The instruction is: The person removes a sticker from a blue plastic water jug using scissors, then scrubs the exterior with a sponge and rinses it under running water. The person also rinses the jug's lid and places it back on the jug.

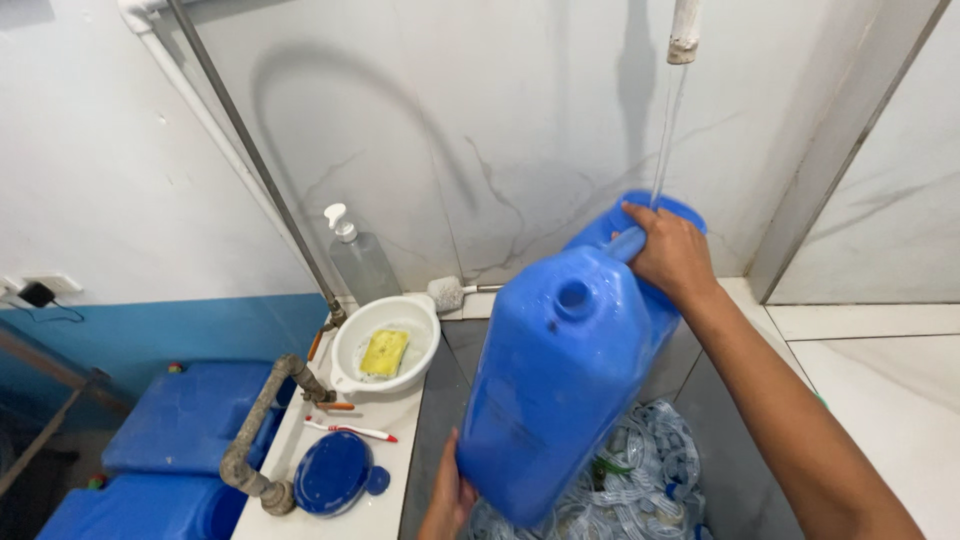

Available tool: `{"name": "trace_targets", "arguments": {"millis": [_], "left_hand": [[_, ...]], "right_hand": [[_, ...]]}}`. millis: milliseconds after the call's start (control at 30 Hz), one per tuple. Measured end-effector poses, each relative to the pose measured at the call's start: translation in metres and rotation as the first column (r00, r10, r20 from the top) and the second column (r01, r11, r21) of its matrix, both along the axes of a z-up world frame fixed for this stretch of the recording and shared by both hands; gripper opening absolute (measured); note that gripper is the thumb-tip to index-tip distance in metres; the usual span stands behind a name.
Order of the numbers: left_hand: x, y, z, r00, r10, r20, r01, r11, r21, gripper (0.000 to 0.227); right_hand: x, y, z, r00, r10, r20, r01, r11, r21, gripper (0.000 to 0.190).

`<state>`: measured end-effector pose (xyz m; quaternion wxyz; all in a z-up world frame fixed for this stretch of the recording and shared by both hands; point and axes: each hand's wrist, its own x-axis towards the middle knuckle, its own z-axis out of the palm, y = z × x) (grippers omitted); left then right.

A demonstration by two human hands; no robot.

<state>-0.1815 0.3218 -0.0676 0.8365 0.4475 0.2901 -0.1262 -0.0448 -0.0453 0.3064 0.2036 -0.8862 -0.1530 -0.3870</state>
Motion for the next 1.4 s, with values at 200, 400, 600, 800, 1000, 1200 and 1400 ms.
{"name": "trace_targets", "arguments": {"millis": [200, 400, 600, 800, 1000, 1200, 1400], "left_hand": [[-0.075, 0.075, 0.101, 0.914, 0.313, 0.26, -0.318, 0.948, -0.022, 0.061], [-0.046, 0.074, 0.151, 0.906, 0.285, 0.314, -0.351, 0.919, 0.178, 0.059], [-0.093, 0.06, 0.121, 0.971, 0.235, 0.034, -0.237, 0.968, 0.079, 0.065], [-0.069, 0.115, 0.174, 0.873, 0.268, 0.407, -0.346, 0.929, 0.13, 0.051], [-0.084, 0.059, 0.136, 0.954, 0.281, 0.105, -0.288, 0.956, 0.052, 0.049], [-0.081, 0.141, 0.188, 0.921, 0.367, 0.135, -0.381, 0.919, 0.104, 0.057], [-0.047, 0.103, 0.105, 0.898, 0.328, 0.292, -0.366, 0.927, 0.086, 0.05]], "right_hand": [[0.01, 0.014, -0.025, 0.924, -0.111, -0.366, 0.144, 0.988, 0.062, 0.055], [0.01, -0.003, -0.016, 0.99, 0.055, -0.13, -0.007, 0.938, 0.345, 0.047], [-0.004, 0.03, -0.006, 0.83, -0.156, -0.536, 0.206, 0.978, 0.033, 0.041], [-0.004, 0.014, -0.001, 0.942, -0.051, -0.331, 0.161, 0.937, 0.311, 0.037], [-0.014, 0.023, -0.005, 0.855, -0.208, -0.475, 0.272, 0.96, 0.07, 0.041], [-0.017, 0.033, 0.0, 0.911, -0.076, -0.406, 0.215, 0.926, 0.31, 0.045], [-0.018, 0.022, 0.006, 0.936, -0.088, -0.34, 0.198, 0.932, 0.303, 0.046]]}}
